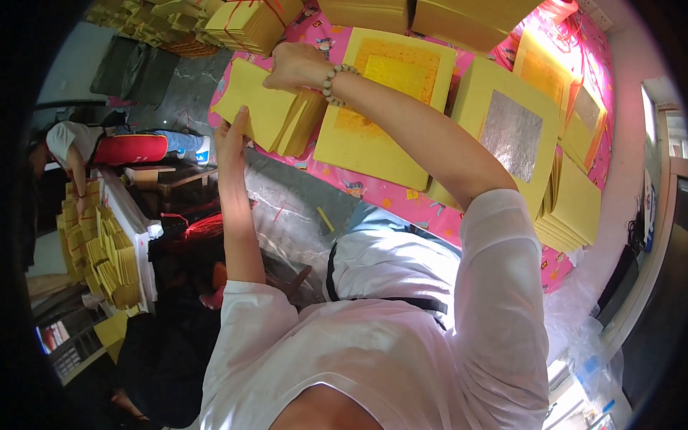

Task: Sorting and inspecting stacks of joss paper at a table.

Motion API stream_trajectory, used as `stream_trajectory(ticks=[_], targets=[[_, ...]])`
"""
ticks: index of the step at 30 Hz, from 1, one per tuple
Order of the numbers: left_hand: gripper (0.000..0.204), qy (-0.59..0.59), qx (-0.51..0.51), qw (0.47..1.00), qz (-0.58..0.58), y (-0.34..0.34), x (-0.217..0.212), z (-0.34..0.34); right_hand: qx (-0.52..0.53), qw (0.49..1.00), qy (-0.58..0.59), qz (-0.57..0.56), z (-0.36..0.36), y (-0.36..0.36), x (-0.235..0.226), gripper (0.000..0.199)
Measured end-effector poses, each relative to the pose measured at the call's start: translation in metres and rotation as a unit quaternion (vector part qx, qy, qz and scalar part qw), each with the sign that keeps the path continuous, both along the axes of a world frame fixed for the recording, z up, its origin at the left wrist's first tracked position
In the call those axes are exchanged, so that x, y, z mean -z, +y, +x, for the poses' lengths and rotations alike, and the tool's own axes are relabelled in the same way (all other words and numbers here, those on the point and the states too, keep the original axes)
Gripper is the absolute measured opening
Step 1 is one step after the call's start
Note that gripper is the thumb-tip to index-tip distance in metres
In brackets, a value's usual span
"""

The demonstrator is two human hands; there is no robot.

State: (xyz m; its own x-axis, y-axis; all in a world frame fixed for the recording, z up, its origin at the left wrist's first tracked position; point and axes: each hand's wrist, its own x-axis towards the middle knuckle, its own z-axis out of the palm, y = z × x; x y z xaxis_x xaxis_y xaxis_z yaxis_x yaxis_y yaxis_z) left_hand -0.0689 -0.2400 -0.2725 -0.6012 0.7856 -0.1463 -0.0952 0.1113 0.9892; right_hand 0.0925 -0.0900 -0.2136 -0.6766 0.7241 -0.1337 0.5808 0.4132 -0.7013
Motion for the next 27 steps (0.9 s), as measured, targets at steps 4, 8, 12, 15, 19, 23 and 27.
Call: stream_trajectory(ticks=[4, 8, 12, 15, 19, 23, 27], targets=[[0.029, 0.01, 0.005, 1.0, 0.0, 0.001, 0.002, -0.003, -0.024, 0.999, -0.019, -0.026, 0.002, 0.006, 0.001, 0.043], [0.031, 0.046, -0.002, 0.999, 0.014, 0.001, 0.001, 0.004, -0.017, 0.999, -0.026, -0.014, 0.003, 0.008, 0.007, 0.041], [0.031, 0.029, -0.002, 1.0, -0.004, 0.001, -0.006, 0.008, -0.039, 0.998, -0.046, -0.032, 0.005, 0.011, 0.004, 0.039], [0.031, 0.014, -0.007, 1.0, 0.002, -0.001, -0.005, 0.007, -0.035, 0.999, -0.035, -0.013, 0.004, 0.009, 0.002, 0.04], [0.032, -0.002, -0.015, 1.0, -0.006, -0.003, -0.005, 0.006, -0.038, 0.998, -0.035, -0.018, 0.003, 0.007, -0.003, 0.042], [0.033, -0.002, -0.007, 1.0, -0.016, -0.006, -0.01, 0.009, -0.053, 0.997, -0.053, -0.02, 0.005, 0.008, -0.006, 0.042], [0.033, -0.011, 0.0, 1.0, 0.012, -0.003, -0.008, 0.015, -0.048, 0.998, -0.019, 0.029, 0.008, 0.01, 0.006, 0.039]])
